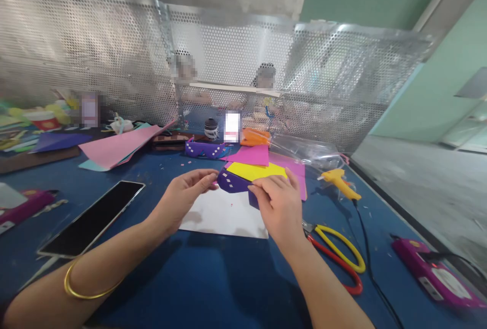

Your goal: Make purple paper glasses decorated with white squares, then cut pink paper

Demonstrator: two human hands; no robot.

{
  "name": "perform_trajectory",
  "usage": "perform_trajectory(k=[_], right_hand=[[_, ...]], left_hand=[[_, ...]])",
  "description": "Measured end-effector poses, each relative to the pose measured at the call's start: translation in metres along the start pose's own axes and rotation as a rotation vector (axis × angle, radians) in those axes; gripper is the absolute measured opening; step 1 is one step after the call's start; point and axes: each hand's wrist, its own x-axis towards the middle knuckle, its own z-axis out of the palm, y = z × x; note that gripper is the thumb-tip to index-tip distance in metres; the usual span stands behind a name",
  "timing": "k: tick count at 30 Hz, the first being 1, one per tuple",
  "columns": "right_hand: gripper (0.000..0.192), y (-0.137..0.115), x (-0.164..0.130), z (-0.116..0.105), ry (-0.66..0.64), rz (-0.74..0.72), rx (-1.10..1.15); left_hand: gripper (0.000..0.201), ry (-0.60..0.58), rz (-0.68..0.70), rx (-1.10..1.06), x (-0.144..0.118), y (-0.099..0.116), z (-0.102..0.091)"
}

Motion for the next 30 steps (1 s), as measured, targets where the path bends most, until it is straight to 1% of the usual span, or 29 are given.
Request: perform_trajectory(k=[2,4,5,8,9,10,13,16,20,25,28,30], right_hand=[[0.016,-0.001,0.0,0.0,0.008,-0.038,-0.034],[0.013,-0.002,0.0,-0.001,-0.008,-0.079,-0.07],[0.012,-0.003,0.0,-0.001,-0.022,-0.094,-0.082],[0.012,-0.004,0.0,-0.001,-0.05,-0.111,-0.093],[0.013,-0.005,0.0,-0.001,-0.052,-0.115,-0.093],[0.013,-0.005,0.0,-0.001,-0.053,-0.122,-0.092],[0.014,-0.006,0.0,-0.002,-0.059,-0.149,-0.092],[0.014,-0.007,0.001,-0.003,-0.055,-0.166,-0.1],[0.015,-0.008,0.002,-0.003,-0.059,-0.162,-0.113],[0.015,-0.01,0.002,-0.001,-0.082,-0.147,-0.079],[0.01,-0.009,0.005,-0.007,-0.025,-0.088,-0.021],[0.015,-0.003,0.008,-0.015,0.082,0.061,0.067]], left_hand=[[0.041,0.047,0.072,0.045,0.001,0.002,-0.003],[0.043,0.059,0.179,0.155,0.001,0.005,-0.008],[0.041,0.058,0.266,0.259,0.0,0.007,-0.01],[0.029,0.056,0.586,0.634,0.0,0.009,-0.016],[0.026,0.06,0.664,0.716,0.0,0.009,-0.018],[0.023,0.065,0.705,0.753,0.0,0.008,-0.018],[0.019,0.07,0.735,0.772,0.001,0.007,-0.019],[0.021,0.035,0.744,0.788,0.001,0.01,-0.02],[0.021,-0.075,0.761,0.831,0.004,0.015,-0.025],[0.019,-0.198,0.765,0.827,0.009,0.017,-0.03],[0.021,-0.22,0.762,0.839,0.01,0.018,-0.032],[0.022,-0.199,0.776,0.866,0.01,0.019,-0.034]])
